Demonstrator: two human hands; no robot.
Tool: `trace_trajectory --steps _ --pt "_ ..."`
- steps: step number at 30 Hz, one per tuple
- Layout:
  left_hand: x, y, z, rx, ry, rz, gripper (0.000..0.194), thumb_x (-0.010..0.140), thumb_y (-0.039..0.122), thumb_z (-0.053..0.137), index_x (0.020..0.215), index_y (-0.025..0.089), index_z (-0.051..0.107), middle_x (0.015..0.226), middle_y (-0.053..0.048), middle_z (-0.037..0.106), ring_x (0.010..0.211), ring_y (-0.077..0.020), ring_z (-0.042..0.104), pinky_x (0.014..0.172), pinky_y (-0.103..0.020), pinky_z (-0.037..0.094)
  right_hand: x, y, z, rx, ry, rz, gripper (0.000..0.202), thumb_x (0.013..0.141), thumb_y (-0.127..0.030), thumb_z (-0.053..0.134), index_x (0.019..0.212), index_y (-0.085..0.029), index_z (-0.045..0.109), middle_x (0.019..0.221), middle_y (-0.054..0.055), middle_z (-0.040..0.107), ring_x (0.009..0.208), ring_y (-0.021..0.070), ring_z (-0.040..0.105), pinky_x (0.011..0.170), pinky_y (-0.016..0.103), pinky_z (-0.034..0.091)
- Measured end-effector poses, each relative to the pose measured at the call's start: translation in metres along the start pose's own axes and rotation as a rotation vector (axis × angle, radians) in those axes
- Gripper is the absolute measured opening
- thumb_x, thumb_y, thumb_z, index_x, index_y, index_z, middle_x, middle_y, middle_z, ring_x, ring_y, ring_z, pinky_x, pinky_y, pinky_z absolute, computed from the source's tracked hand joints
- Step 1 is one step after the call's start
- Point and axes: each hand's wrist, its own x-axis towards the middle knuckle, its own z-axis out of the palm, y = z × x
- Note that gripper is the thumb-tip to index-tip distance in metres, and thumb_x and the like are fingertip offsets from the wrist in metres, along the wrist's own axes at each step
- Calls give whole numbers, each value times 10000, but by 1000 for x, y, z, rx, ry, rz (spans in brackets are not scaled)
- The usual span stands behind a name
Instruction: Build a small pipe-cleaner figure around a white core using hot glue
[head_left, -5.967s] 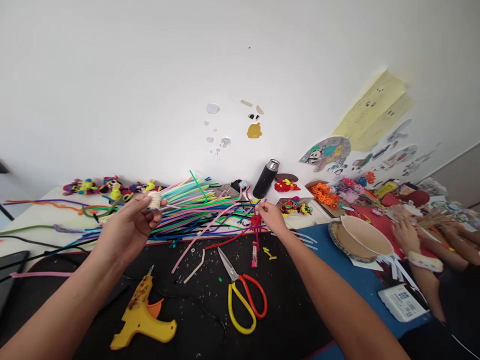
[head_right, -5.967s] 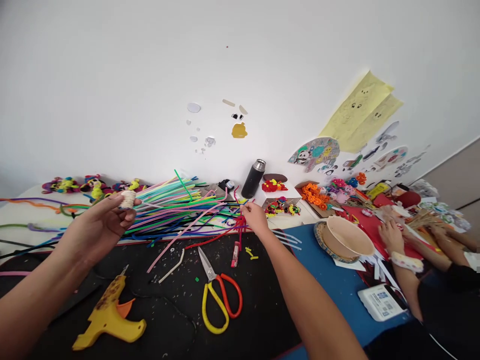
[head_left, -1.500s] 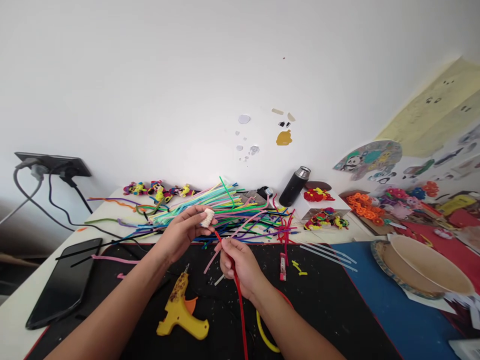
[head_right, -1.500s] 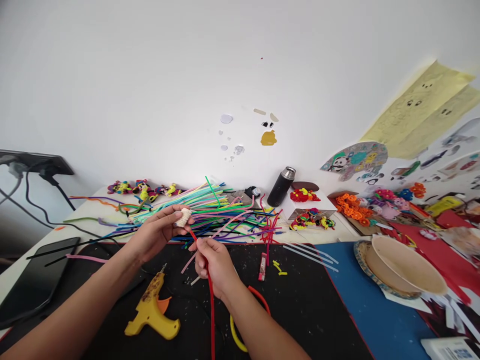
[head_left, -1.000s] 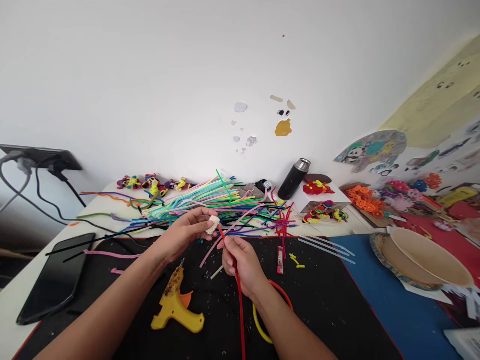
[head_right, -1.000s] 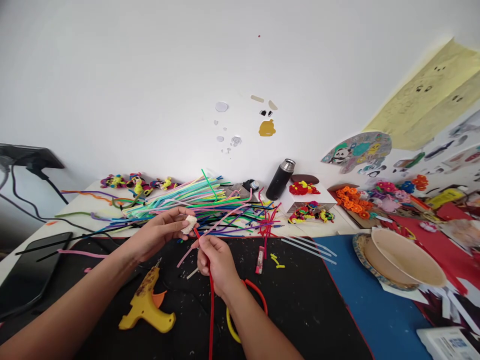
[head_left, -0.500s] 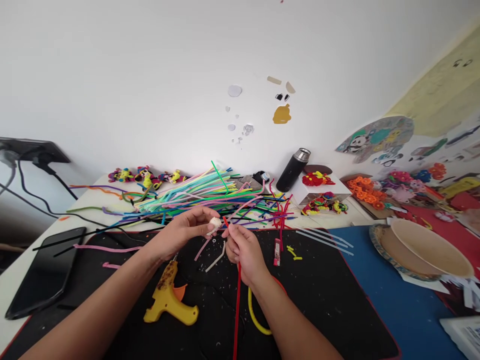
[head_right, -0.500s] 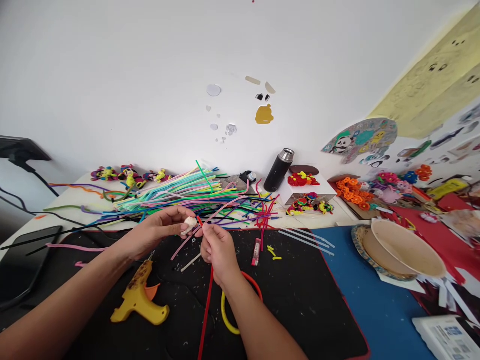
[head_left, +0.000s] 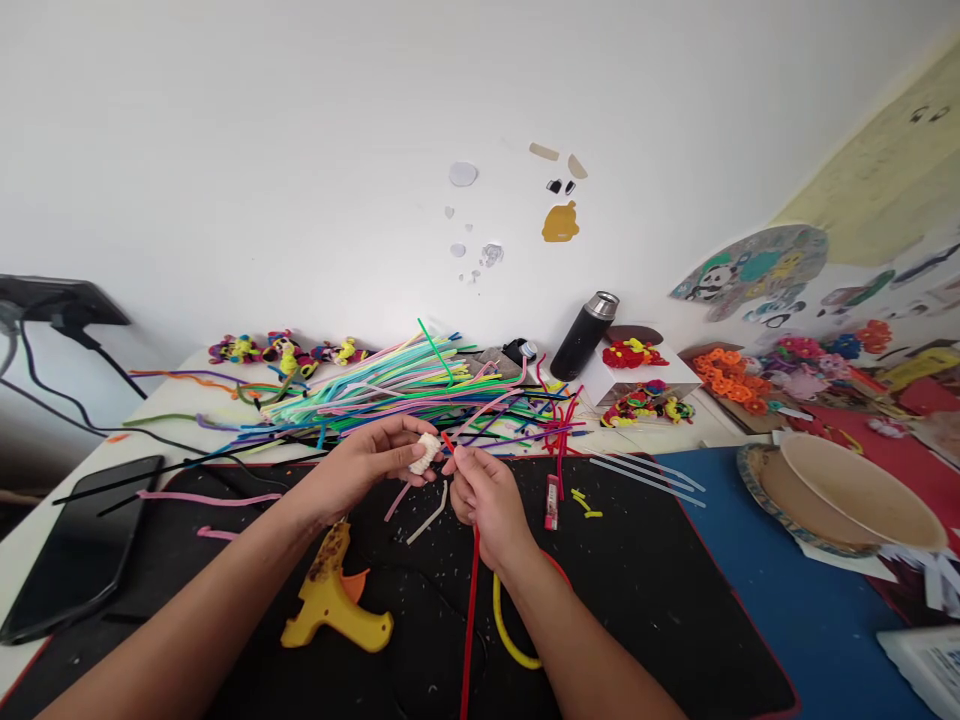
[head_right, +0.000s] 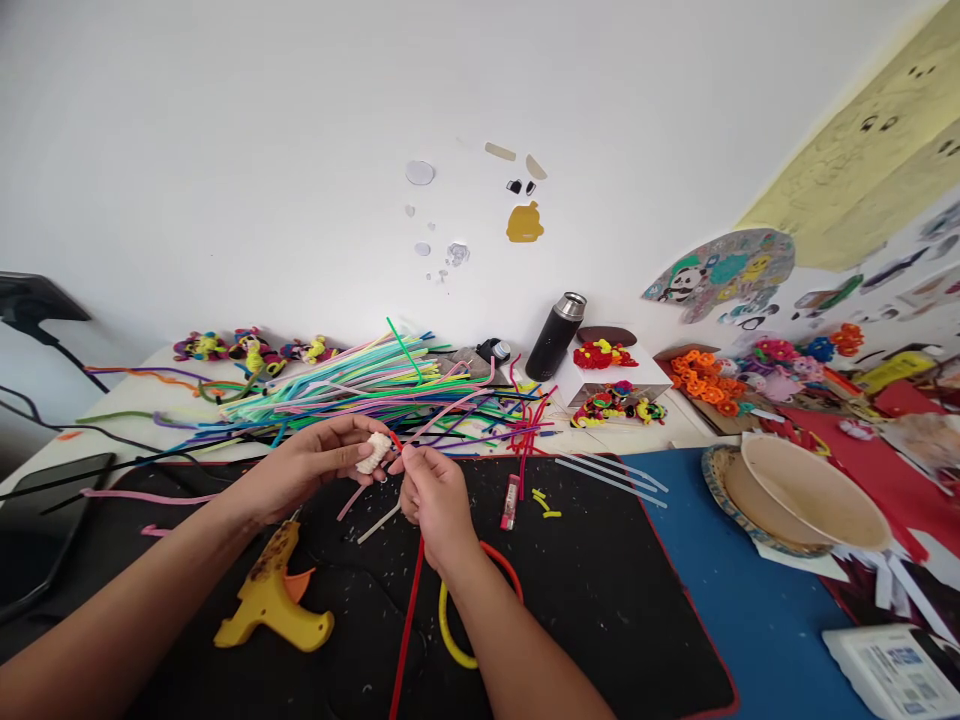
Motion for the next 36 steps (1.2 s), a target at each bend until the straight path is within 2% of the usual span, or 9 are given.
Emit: trace_trajectory --steps 23,27,32,36 --pt "-1 2 6 10 -3 23 350 761 367 866 1034 183 748 899 -52 717 788 -201 688 668 -298 603 -2 3 2 -85 3 -7 434 812 -573 739 695 -175 613 451 -117 300 392 43 201 405 215 147" --pt "-1 3 4 -27 -15 -1 363 754 363 874 1039 179 746 892 -53 721 739 -188 696 634 -270 584 -1 4 1 -55 12 -16 429 811 -568 746 707 -173 615 454 -115 314 384 42 222 404 215 154" --pt "-4 4 1 -44 -55 -11 395 782 337 850 1134 194 745 882 -63 728 676 -170 676 624 -270 573 -1 5 2 -61 -6 -8 432 818 -572 747 718 -172 617 454 -113 332 377 42 235 402 215 164" --pt "-5 5 1 5 -82 18 348 802 359 828 1099 191 762 856 -69 726 676 -168 657 615 -259 557 -2 6 2 -66 -33 17 444 818 -581 747 716 -168 617 455 -110 340 384 39 231 400 209 159"
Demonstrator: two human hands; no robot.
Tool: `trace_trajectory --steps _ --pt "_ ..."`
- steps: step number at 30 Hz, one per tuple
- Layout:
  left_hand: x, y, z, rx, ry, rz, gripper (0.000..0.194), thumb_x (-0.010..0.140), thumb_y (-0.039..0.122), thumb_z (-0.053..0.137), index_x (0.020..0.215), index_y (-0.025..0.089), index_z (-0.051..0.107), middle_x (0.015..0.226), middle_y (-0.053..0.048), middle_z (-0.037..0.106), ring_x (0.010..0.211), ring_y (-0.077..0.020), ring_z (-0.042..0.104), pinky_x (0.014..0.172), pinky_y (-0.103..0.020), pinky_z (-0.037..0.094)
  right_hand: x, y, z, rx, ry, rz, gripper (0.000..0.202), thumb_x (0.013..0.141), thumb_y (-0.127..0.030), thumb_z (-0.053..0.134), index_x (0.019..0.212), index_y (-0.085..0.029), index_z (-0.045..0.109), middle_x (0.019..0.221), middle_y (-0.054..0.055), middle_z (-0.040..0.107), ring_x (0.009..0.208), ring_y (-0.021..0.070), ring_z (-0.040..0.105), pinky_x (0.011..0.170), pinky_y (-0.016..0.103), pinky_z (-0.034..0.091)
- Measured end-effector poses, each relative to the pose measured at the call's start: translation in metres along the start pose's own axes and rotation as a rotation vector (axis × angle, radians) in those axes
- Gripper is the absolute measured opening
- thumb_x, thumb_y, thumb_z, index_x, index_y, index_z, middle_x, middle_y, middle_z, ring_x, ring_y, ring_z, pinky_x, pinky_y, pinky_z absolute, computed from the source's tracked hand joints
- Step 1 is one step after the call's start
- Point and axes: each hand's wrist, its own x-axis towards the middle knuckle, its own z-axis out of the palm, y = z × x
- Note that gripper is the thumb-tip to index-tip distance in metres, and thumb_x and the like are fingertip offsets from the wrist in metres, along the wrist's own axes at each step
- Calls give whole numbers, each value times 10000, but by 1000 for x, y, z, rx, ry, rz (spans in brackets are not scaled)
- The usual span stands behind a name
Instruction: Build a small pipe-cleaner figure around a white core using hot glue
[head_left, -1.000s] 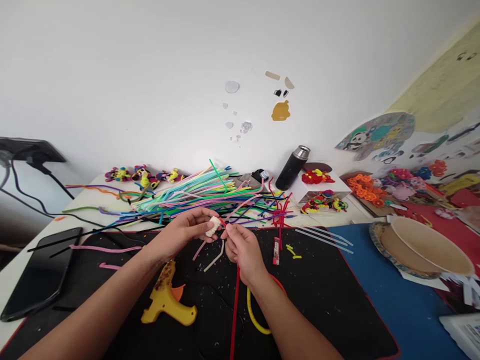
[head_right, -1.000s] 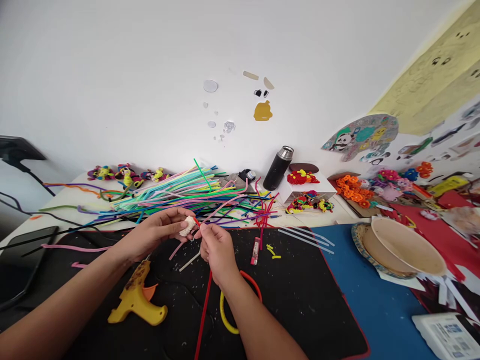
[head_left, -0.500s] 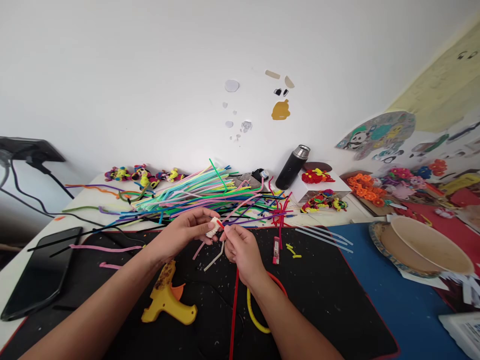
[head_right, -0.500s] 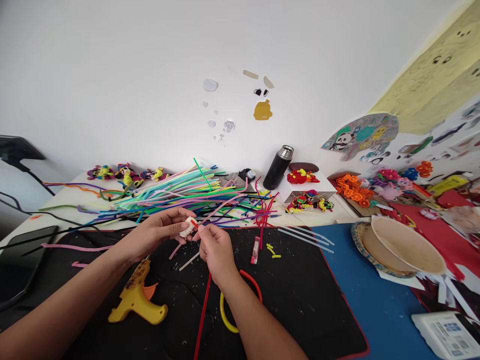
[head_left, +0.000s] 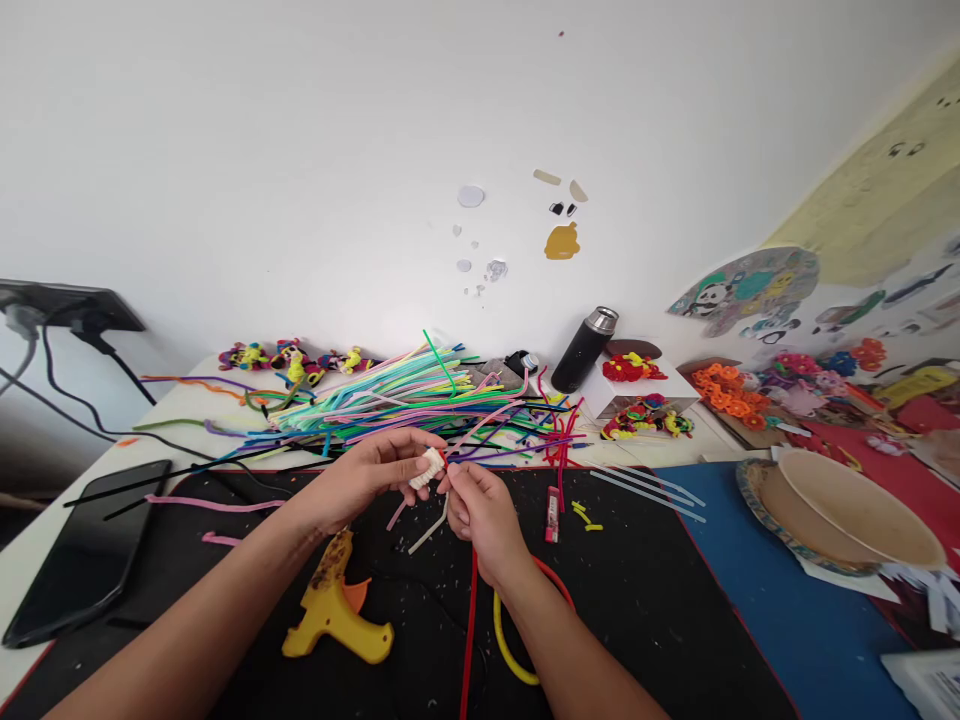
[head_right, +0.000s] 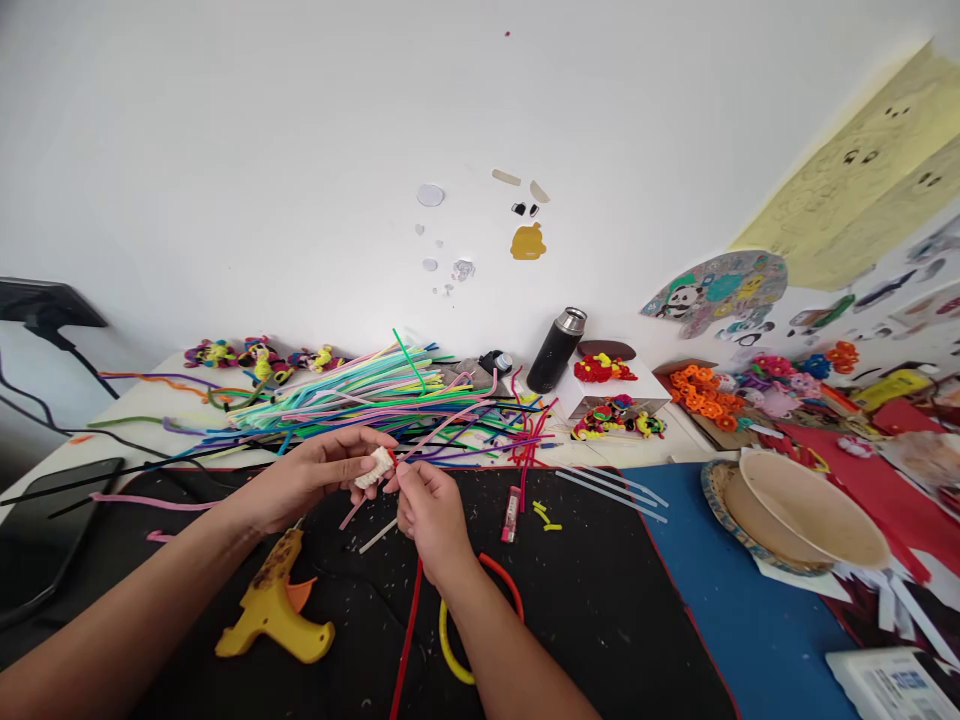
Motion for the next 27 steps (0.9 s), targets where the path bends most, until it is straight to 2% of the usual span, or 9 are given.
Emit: trace_trajectory --steps 13,19,23,27 --pt "-1 -1 -4 95 -45 41 304 853 402 784 1088 212 753 860 -52 718 707 -164 625 645 -264 525 3 4 -3 -27 -41 0 421 852 -563 721 743 -166 633 464 -103 370 377 38 242 398 207 165" --pt "0 4 -11 169 -24 13 370 847 460 773 1116 210 729 888 -52 719 733 -184 634 673 -286 519 -1 1 -2 -131 -78 -38 398 883 -547 692 782 -162 670 505 -70 467 378 56 368 407 214 237" --pt "1 6 -16 461 -72 73 375 875 508 717 1096 206 703 947 -58 733 850 -220 661 753 -305 515 1 1 -4 -83 -38 -36 394 876 -543 704 794 -157 687 515 -68 476 377 57 403 404 208 244" --pt "1 -7 -9 847 -124 82 266 943 434 585 1054 210 676 900 -43 709 767 -213 651 723 -317 506 6 2 -9 47 33 -8 390 841 -545 736 802 -161 677 523 -70 486 354 58 420 378 197 214"
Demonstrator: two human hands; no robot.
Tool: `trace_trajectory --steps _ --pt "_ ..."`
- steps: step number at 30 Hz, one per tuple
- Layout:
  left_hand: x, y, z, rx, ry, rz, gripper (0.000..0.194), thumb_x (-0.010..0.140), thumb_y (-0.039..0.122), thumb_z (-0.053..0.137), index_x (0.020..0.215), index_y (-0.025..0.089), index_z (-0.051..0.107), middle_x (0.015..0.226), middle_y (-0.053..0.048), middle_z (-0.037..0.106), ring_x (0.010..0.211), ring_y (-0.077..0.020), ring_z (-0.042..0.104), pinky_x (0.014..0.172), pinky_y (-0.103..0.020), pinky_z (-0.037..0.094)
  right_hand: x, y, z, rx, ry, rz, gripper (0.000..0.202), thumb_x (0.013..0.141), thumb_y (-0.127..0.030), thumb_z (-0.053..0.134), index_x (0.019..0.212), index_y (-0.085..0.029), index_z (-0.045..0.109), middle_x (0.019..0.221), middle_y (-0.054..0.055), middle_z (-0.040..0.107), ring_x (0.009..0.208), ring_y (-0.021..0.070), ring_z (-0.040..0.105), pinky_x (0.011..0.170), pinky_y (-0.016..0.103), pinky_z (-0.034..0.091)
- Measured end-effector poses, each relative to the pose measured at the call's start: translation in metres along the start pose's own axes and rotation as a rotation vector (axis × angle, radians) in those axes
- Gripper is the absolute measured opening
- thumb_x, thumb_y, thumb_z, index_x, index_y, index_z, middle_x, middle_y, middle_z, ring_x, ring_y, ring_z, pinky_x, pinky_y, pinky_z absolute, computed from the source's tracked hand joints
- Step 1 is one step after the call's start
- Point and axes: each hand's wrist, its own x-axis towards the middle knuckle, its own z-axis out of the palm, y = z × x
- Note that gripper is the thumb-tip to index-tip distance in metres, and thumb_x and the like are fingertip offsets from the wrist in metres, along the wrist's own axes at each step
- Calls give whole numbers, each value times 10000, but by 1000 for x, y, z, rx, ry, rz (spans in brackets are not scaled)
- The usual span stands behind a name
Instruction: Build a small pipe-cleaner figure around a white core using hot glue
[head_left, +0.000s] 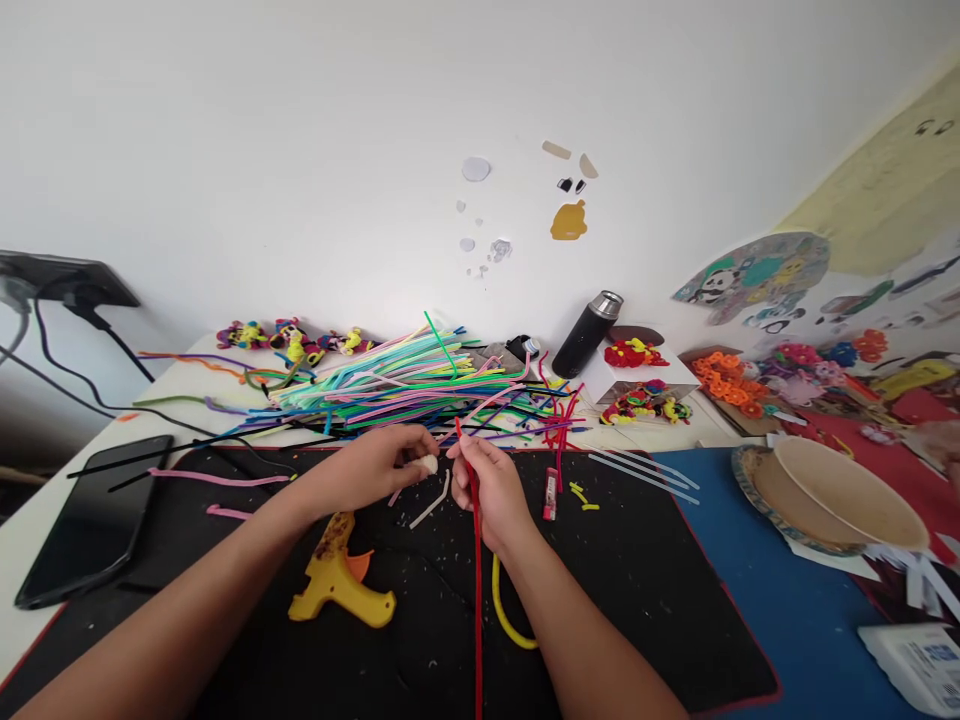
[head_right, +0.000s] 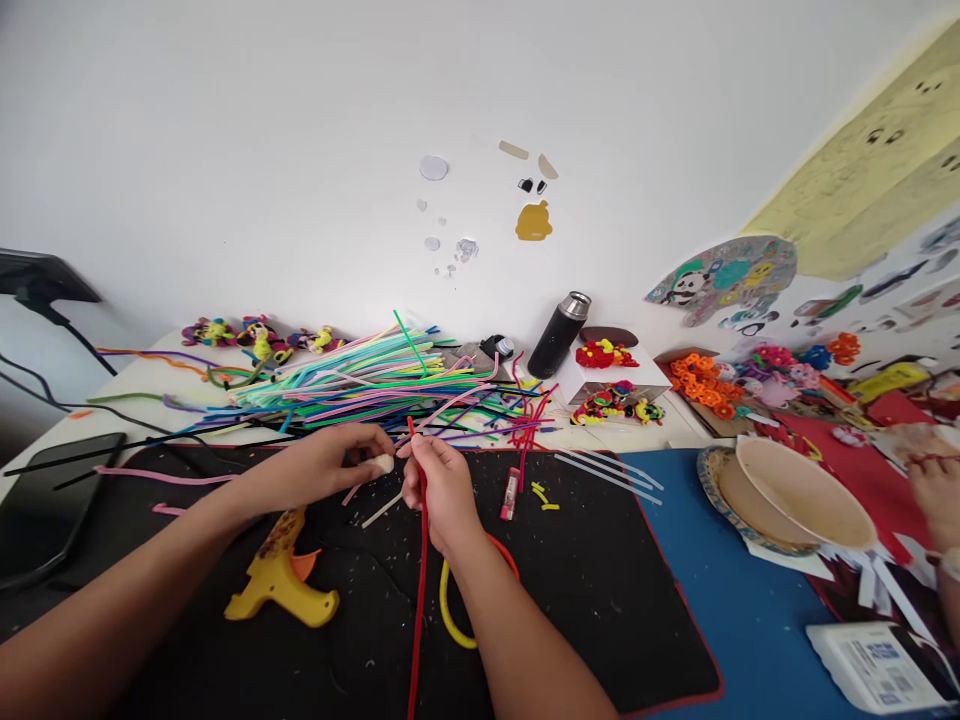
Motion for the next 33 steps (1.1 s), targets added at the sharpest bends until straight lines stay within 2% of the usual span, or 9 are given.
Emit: trace_trajectory --steps 3,6,8,13,18,21,26,30,33 --pt "2 -2 12 225 39 62 170 905 303 574 987 221 698 979 -77 717 922 -263 654 816 -353 493 2 0 -1 50 9 5 386 822 -540 760 816 -162 680 523 -71 492 345 59 432 368 190 213" --pt "2 1 16 249 89 112 178 901 286 576 1000 216 706 995 -88 717 1003 -287 630 880 -379 469 1 0 0 60 -4 1 391 816 -542 772 821 -159 689 523 -71 497 344 56 435 366 185 227" --pt "1 7 14 134 77 80 200 941 347 559 996 208 692 970 -78 712 949 -270 638 844 -368 478 1 0 1 59 -10 -9 388 827 -541 768 833 -160 699 528 -68 505 350 56 442 368 183 245" --pt "-1 19 23 -376 -187 -1 343 977 529 556 1089 205 575 956 -55 716 826 -204 671 727 -312 511 0 -1 3 85 29 -39 388 803 -563 778 848 -185 705 526 -78 491 354 72 406 369 211 349" --pt "1 25 49 -629 -119 -205 509 857 576 716 1102 227 440 817 6 675 721 -196 713 656 -307 546 -4 -8 6 63 98 -89 390 769 -557 801 794 -177 718 571 -50 508 451 75 405 371 184 280" --pt "1 32 55 -727 -95 -285 551 810 563 769 1080 234 418 795 16 676 674 -203 739 583 -276 534 -6 -10 8 46 91 -131 367 790 -534 792 784 -172 729 582 -46 506 462 70 403 378 182 267" --pt "-1 35 50 -744 -116 -236 526 791 473 819 1052 230 432 742 49 659 484 -132 656 438 -199 417 -9 -9 8 51 42 -123 357 810 -541 773 820 -189 722 599 -61 512 370 59 359 304 196 241" --pt "0 27 56 -790 -137 -198 500 777 404 842 1031 224 451 763 25 695 497 -124 655 433 -186 389 -7 -8 5 50 47 -116 367 810 -553 771 848 -191 722 615 -59 536 351 64 400 278 191 255" --pt "2 26 62 -808 -84 -193 501 751 408 856 990 220 458 691 36 675 466 -115 617 423 -184 361 -4 -8 3 59 68 -120 376 793 -556 782 847 -190 720 611 -58 542 364 63 410 290 182 267"
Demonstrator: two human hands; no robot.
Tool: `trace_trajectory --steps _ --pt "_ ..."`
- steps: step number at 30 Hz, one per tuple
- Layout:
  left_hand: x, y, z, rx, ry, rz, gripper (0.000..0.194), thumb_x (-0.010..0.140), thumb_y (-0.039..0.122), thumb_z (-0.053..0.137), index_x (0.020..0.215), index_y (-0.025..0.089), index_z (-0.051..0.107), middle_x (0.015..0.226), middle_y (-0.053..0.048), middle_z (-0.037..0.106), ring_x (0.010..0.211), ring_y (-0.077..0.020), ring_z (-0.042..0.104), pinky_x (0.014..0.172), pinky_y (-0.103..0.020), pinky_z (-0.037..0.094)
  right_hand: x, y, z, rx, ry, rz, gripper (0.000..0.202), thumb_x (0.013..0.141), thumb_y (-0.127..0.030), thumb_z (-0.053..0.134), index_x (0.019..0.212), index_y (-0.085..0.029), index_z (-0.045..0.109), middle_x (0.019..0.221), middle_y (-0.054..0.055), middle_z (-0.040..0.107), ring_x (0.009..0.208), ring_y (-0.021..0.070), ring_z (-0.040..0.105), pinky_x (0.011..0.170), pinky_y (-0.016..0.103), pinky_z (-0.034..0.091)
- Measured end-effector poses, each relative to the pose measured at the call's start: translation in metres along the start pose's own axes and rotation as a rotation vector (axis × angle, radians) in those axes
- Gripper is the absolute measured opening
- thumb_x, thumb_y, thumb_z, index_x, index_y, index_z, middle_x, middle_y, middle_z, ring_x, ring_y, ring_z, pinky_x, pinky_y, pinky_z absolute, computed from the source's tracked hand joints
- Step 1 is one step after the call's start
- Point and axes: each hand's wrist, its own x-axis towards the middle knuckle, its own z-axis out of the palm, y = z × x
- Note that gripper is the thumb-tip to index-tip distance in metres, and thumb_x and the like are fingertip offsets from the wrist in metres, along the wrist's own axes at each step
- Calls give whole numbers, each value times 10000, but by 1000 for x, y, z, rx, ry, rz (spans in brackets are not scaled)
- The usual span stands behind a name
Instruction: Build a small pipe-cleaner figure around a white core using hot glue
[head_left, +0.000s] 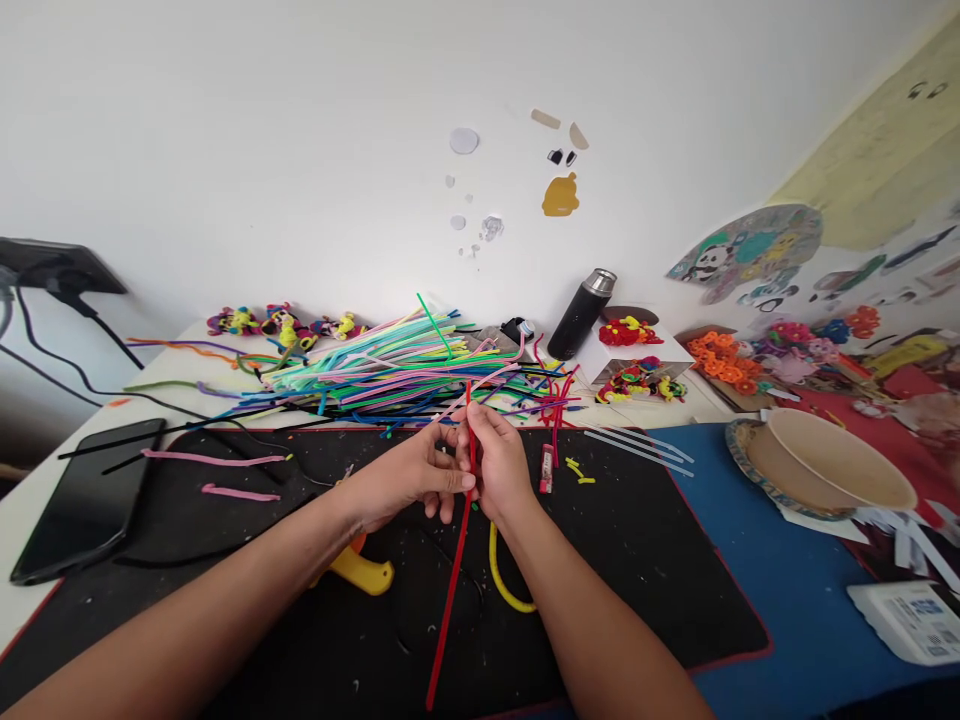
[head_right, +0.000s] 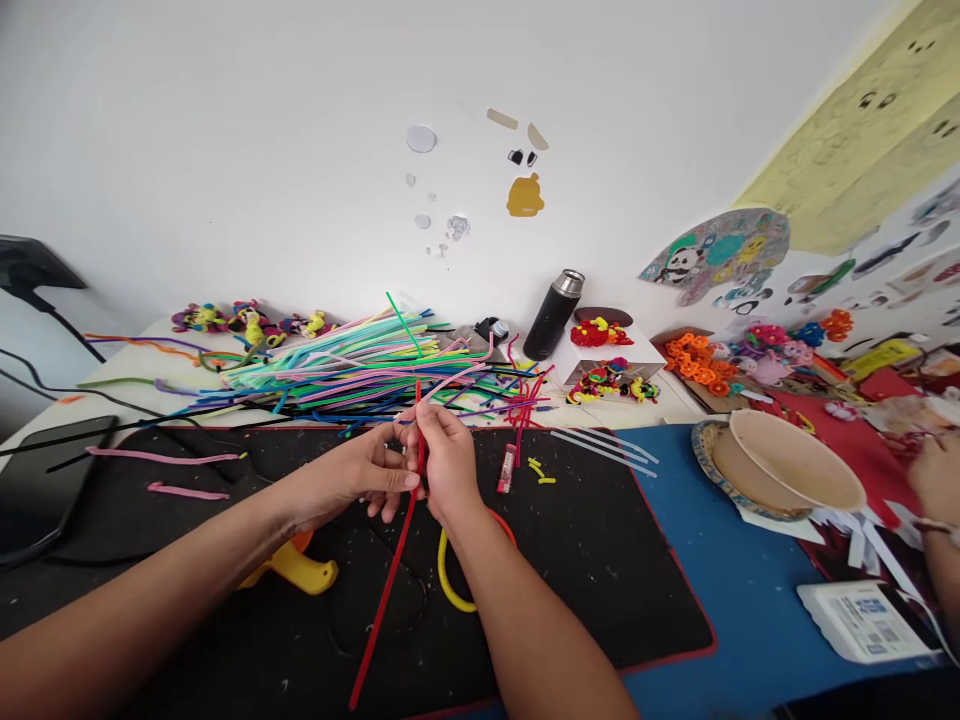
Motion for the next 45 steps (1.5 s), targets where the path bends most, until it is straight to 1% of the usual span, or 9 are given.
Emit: trace_trajectory --steps 6,13,17,20,24,27,31,38,45 --pt "-2 14 -12 15 47 25 438 737 339 846 962 212 493 650 44 661 441 -84 505 428 -185 308 4 1 -1 -13 23 -22 385 759 -551 804 801 -177 718 594 -44 536 440 70 473 342 157 223" --pt "-13 34 -43 -53 -67 17 343 768 278 844 977 202 584 671 28 639 504 -92 531 469 -182 375 6 -1 -4 -30 42 -8 387 735 -531 816 787 -160 719 577 -39 526 439 69 471 370 171 172" --pt "-16 40 -59 -179 9 68 284 723 223 873 910 171 665 622 16 625 449 -62 481 415 -145 339 5 -4 -3 36 -9 37 364 727 -491 839 790 -161 697 606 -50 514 432 56 442 378 180 154" --pt "-13 40 -65 -360 102 128 282 677 154 885 901 158 714 641 -8 661 480 -72 545 435 -134 403 3 -6 -2 73 -51 60 363 737 -483 843 813 -158 701 608 -57 496 432 50 418 382 183 145" --pt "-3 27 -53 -410 107 142 335 679 117 885 990 148 767 731 -59 736 630 -142 685 552 -179 537 2 -7 -1 86 -45 24 354 750 -478 836 839 -155 720 581 -70 461 427 47 397 386 181 150" --pt "2 17 -36 -367 37 174 358 681 146 901 1018 134 778 897 -100 778 716 -162 715 598 -201 562 3 -7 -2 85 1 -26 364 746 -488 831 854 -158 722 567 -80 445 415 46 380 384 183 161" --pt "3 14 -20 -401 100 260 303 714 189 909 990 134 797 887 -87 789 688 -135 706 617 -194 563 2 -6 1 44 30 -75 373 751 -510 824 806 -170 680 538 -83 447 410 54 374 384 190 178" --pt "3 16 -15 -418 224 349 301 696 206 930 950 105 806 765 -69 778 629 -119 687 589 -183 547 -6 -2 7 10 -6 -96 439 772 -529 812 684 -196 540 529 -79 453 425 60 377 390 193 200" --pt "8 9 -9 -376 332 396 299 726 311 916 899 113 774 714 -50 747 589 -114 646 569 -204 521 -7 3 8 -100 -35 -162 378 804 -535 775 726 -193 633 519 -69 472 433 74 394 399 205 266"
